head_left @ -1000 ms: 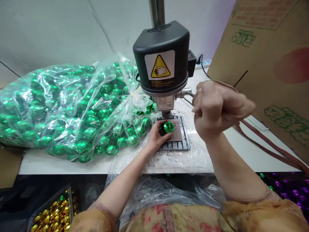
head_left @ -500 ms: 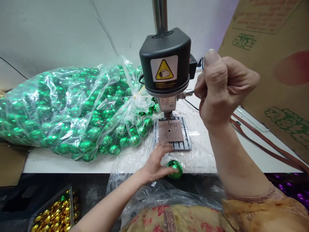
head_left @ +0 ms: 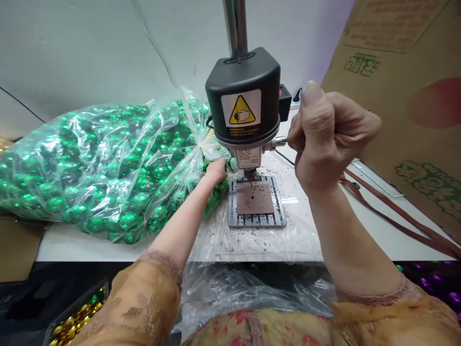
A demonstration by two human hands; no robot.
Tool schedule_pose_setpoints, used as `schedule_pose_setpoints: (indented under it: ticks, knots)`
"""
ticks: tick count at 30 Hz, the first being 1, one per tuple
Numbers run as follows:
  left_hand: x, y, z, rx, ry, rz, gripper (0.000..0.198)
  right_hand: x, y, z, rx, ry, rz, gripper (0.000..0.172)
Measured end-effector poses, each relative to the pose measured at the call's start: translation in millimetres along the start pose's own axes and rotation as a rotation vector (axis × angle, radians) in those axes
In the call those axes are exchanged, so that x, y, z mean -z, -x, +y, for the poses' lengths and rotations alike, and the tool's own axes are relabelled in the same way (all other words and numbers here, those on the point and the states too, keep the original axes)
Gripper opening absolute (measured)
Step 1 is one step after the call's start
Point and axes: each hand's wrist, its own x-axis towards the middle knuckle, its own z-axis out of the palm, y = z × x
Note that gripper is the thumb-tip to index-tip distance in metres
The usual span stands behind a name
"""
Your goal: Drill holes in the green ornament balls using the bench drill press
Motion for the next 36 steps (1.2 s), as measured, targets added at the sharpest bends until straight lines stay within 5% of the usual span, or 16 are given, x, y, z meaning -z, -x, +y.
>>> schedule_pose_setpoints:
  ticks: [4,8,12,15,21,36]
  knots:
    - [14.3,21.9,14.5,-0.024,0.001,-0.037,0.024,1.5,0.1,-2.5,-0.024,0.063,-0.011,0.045]
    - [22.8,63.9,34.7,-0.042,0.356,0.028,0.034,2.0,0.7,-4.4,-0.061,0.114,-0.017,0.048]
    - [10.2,102.9,41.8,0.108,0.712,-0.05,0.04,0.9,1.4,-3.4,-0.061,0.133,0.005,0.051]
    - [-6.8,119.6,38.0,0.152,0.721,-0.06,0.046,1.0,1.8,-1.7,-0.058,0.142,0.001,0.052]
    - [-28.2,125.9,33.2,0.041,0.61,-0.073,0.056,2.8,1.9,-1.4,-0.046,0.136,-0.03,0.049]
    - [-38.3,130.5,28.1,-0.009,0.55,-0.107,0.063,2.7,2.1,-4.6,-0.086,0.145,-0.019,0.051]
